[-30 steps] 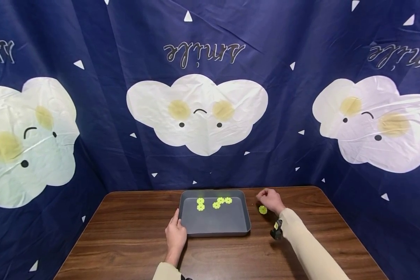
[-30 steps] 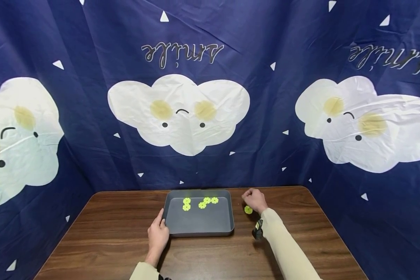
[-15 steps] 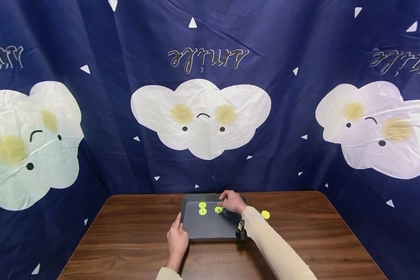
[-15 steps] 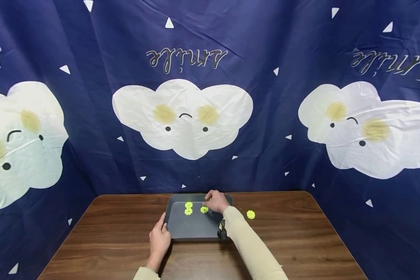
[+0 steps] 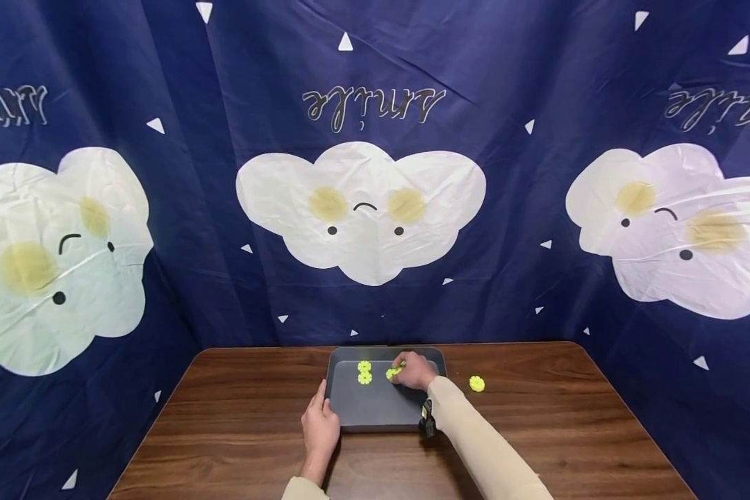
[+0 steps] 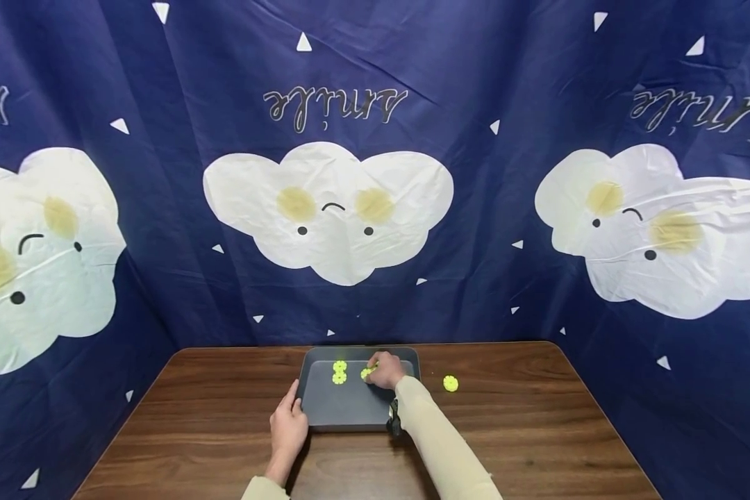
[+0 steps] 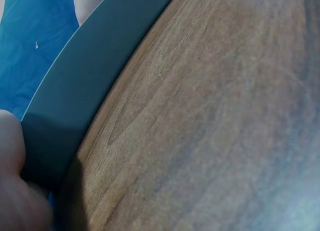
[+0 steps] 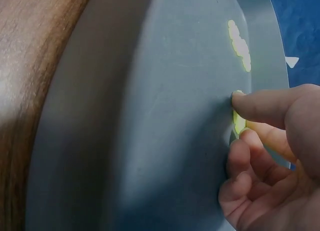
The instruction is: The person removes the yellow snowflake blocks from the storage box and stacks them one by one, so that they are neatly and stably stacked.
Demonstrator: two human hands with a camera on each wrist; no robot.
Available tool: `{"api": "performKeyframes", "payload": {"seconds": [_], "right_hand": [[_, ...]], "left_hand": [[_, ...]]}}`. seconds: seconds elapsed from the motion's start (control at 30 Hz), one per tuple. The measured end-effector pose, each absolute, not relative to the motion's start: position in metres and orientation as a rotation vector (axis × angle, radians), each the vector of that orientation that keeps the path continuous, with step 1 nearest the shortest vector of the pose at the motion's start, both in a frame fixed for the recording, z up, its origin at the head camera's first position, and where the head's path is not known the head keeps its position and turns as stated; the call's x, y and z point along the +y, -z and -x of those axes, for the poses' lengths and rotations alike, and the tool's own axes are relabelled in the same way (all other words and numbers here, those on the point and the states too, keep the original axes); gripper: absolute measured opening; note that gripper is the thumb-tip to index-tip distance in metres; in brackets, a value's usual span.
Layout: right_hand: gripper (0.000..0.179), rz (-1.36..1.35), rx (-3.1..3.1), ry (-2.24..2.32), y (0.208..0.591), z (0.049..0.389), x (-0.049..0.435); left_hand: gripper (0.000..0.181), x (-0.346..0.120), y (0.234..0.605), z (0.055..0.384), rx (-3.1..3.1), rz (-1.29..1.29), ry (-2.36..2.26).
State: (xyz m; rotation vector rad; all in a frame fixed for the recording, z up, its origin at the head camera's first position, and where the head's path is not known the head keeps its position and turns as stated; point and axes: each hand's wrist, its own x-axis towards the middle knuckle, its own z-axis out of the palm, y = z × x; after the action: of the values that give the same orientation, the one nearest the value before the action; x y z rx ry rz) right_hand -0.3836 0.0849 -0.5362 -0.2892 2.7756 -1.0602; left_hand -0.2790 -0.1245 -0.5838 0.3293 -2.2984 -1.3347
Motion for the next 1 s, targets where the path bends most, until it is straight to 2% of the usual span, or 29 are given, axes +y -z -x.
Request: {"api": "performKeyframes", "payload": {"seconds": [0.27,0.6,0.8,1.0], "right_hand": [[0.019,0.297,2.782,1.056,0.5379,0.3849,0.0827],[0.022,0.388,2.809,0.914,0.5392,0.3838,0.0819],[0.026,0.467,2.830,0.931,0.5373,0.3833,0.0834],[0.025,0.432,2.827,1.016,0.5369,0.3805,0.0865]], "left_hand": [[0.045,-0.1245,0.5832,0.2786,-2.299,-0.331,1.331],[0.045,-0.1252,0.5868,0.2784,-2.279,-0.306,1.326],[0.045,-0.1254,0.5858,0.2798,-2.284,-0.307,1.337],[0.045,-0.1252,0.5844,0.2788,-2.295,-0.313,1.341]]}}
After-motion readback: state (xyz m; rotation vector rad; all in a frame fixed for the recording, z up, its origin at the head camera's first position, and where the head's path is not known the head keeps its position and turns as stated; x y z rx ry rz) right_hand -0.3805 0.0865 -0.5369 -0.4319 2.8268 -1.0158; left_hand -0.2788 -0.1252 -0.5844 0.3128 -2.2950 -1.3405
